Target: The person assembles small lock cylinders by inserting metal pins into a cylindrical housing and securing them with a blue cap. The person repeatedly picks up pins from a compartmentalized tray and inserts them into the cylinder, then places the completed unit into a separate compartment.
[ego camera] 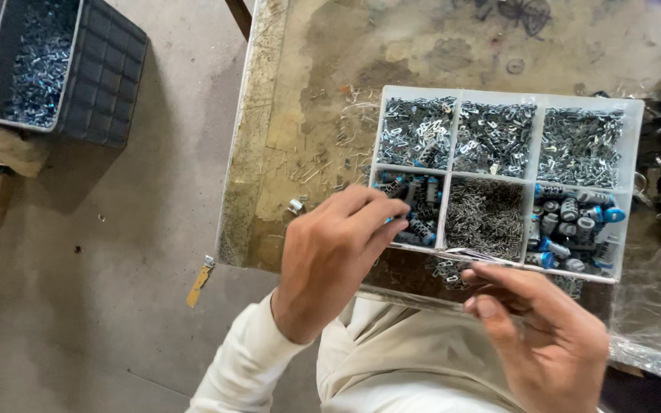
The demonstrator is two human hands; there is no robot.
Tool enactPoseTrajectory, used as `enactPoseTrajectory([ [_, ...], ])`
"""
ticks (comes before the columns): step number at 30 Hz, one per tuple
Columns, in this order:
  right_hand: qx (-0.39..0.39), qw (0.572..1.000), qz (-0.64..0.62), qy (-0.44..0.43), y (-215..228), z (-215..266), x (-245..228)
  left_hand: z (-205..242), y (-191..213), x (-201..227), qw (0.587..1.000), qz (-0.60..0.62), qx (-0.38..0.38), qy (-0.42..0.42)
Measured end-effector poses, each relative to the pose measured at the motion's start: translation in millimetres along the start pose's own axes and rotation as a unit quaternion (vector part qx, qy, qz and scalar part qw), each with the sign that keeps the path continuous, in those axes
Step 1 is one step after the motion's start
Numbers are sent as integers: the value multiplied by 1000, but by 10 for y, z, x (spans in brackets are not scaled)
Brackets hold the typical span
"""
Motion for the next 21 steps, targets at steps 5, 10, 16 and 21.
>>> enactPoseTrajectory([
  [5, -7, 999, 33, -24, -90, 30, 153, 291, -126, 124, 984, 159, 74, 40],
  [10, 2, 1000, 16, 18, -58, 35, 168, 715, -499, 370, 937, 313, 58, 143],
  [16, -15, 998, 30, -54, 40, 48, 208, 882, -357, -268, 990, -98, 100, 23],
  [21, -59, 998, 17, -26, -36, 103, 302, 841, -350, -580, 969, -241, -24, 58],
])
Point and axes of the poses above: each hand's wrist, its own z-axis away from the middle knuckle, its own y-axis out of the back of the hand, x = y × z, the point moved 3 cm from there along -z, towards the middle knuckle, and after that the axes turned 4 degrees about -y, right-handed, at the moved point
